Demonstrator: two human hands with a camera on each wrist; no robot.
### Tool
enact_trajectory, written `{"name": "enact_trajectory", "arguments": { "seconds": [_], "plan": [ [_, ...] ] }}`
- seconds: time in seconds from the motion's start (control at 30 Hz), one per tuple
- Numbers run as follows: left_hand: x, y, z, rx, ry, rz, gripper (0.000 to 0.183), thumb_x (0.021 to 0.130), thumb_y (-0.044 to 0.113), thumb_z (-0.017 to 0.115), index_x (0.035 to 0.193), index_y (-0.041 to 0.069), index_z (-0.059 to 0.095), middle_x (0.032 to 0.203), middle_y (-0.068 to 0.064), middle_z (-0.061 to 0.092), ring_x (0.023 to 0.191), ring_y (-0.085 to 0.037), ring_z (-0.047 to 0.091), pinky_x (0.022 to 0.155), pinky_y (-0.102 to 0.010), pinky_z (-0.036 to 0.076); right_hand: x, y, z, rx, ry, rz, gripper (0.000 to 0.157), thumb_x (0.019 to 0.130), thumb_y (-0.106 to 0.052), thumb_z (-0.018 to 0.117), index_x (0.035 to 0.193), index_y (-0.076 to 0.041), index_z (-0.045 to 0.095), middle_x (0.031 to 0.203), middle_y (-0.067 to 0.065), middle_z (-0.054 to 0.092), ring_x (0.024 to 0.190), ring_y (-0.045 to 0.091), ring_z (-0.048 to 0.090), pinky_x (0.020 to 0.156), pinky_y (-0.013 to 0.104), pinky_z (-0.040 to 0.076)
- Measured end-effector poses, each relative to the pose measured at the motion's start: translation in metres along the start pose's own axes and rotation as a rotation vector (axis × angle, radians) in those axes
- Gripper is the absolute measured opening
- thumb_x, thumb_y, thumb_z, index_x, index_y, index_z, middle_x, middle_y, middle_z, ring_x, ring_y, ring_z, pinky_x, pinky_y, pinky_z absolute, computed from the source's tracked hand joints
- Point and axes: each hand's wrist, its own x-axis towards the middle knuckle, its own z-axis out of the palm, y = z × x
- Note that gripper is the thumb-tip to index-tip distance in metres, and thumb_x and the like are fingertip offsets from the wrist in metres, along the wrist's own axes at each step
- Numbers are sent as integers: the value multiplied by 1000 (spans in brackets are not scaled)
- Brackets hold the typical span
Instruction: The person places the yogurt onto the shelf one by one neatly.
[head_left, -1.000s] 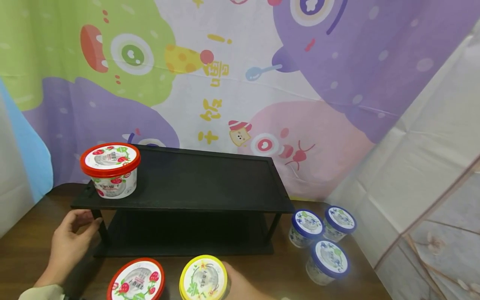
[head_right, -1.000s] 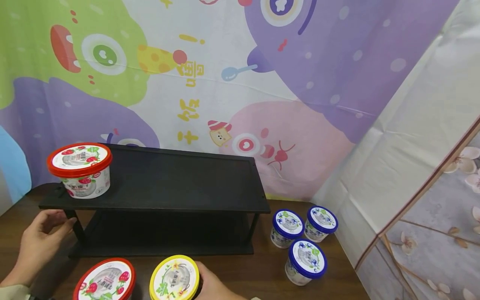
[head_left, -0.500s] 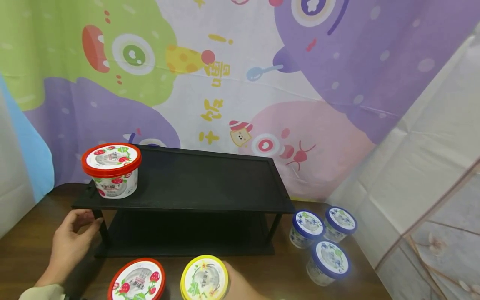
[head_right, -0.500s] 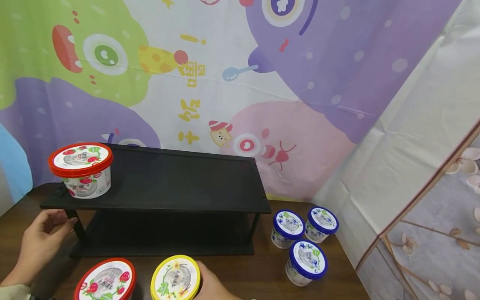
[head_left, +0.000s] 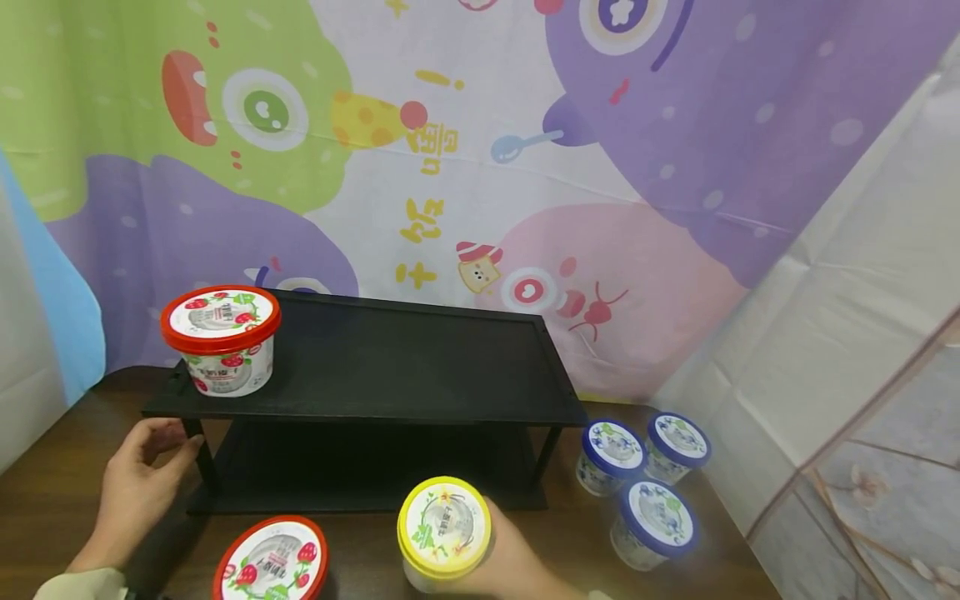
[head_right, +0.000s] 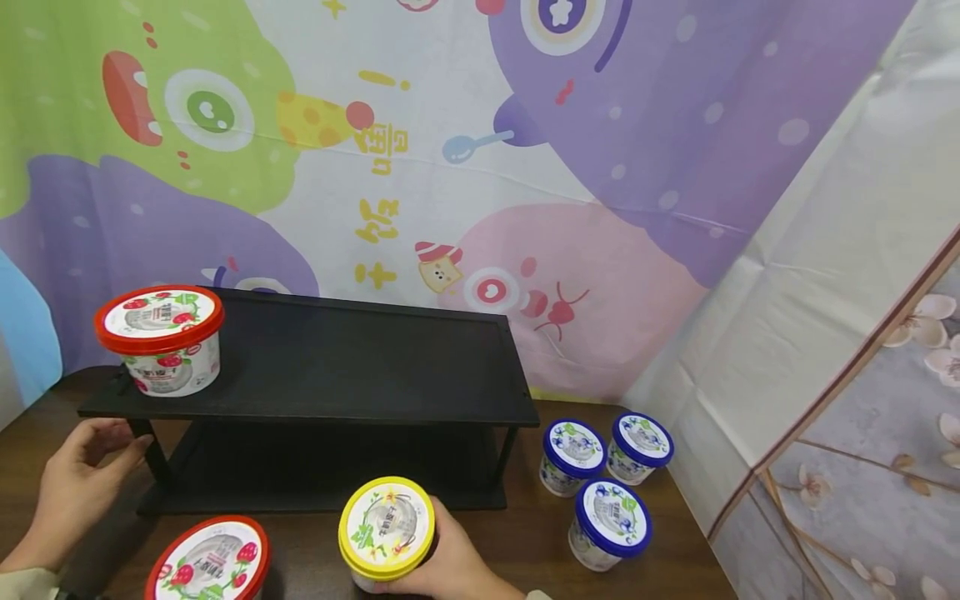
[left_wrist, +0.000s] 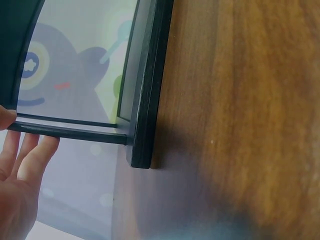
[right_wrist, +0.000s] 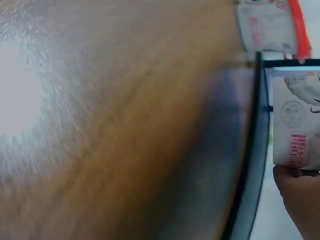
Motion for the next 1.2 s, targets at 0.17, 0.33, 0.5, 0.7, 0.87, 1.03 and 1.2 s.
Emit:
{"name": "enact_trajectory", "arguments": {
  "seconds": [0.17, 0.33, 0.5, 0.7, 0.87, 1.03, 1.2],
  "plan": [
    [-7, 40, -12, -55, -26, -25, 29, 83, 4, 67, 109, 0, 53, 89, 23, 50, 79, 21, 44, 65, 3, 36, -6, -7, -16, 2, 79, -42, 79, 66, -15, 85, 133, -24, 42, 127, 2, 54, 116, 22, 53, 98, 33, 43],
    [-13, 68, -19, -85, -11, -46, 28, 82, -2, 65, 107, -4, 52, 84, 32, 44, 76, 22, 43, 65, 4, 35, -10, -18, -28, -52, 135, -45, 82, 65, -14, 85, 133, -24, 41, 128, 2, 53, 116, 21, 53, 98, 30, 43],
    [-13, 74, -21, -58, -18, -35, 28, 82, -2, 65, 107, -3, 53, 83, 34, 42, 77, 23, 41, 66, 3, 34, -14, -31, -37, -88, 211, -37, 83, 63, -13, 86, 133, -21, 42, 126, 3, 55, 115, 20, 54, 99, 34, 42],
    [-14, 75, -24, -27, -43, -13, 29, 83, -1, 65, 109, -2, 53, 84, 36, 41, 78, 24, 40, 65, 2, 36, -18, -43, -47, -85, 273, -55, 84, 63, -9, 84, 134, -20, 41, 126, 5, 55, 114, 19, 56, 97, 32, 43],
    [-14, 77, -24, -30, -43, -16, 29, 83, 0, 65, 109, -2, 53, 84, 37, 41, 78, 25, 40, 64, 2, 35, -21, -53, -55, -103, 319, -57, 81, 63, -7, 83, 132, -16, 42, 124, 7, 56, 109, 15, 58, 93, 28, 46],
    [-9, 47, -16, -17, -46, -15, 29, 86, 9, 65, 111, 1, 53, 90, 25, 50, 80, 24, 41, 65, 2, 36, -24, -64, -64, -139, 336, -105, 75, 66, -4, 80, 131, -8, 43, 123, 14, 57, 105, 10, 60, 90, 26, 48],
    [-1, 1, -3, 17, -32, 2, 33, 86, 23, 67, 113, 9, 54, 94, 25, 49, 84, 22, 44, 66, 2, 37, -26, -73, -73, -187, 319, -150, 67, 70, -7, 77, 129, -5, 44, 120, 10, 59, 104, 9, 60, 90, 26, 48]
  ]
}}
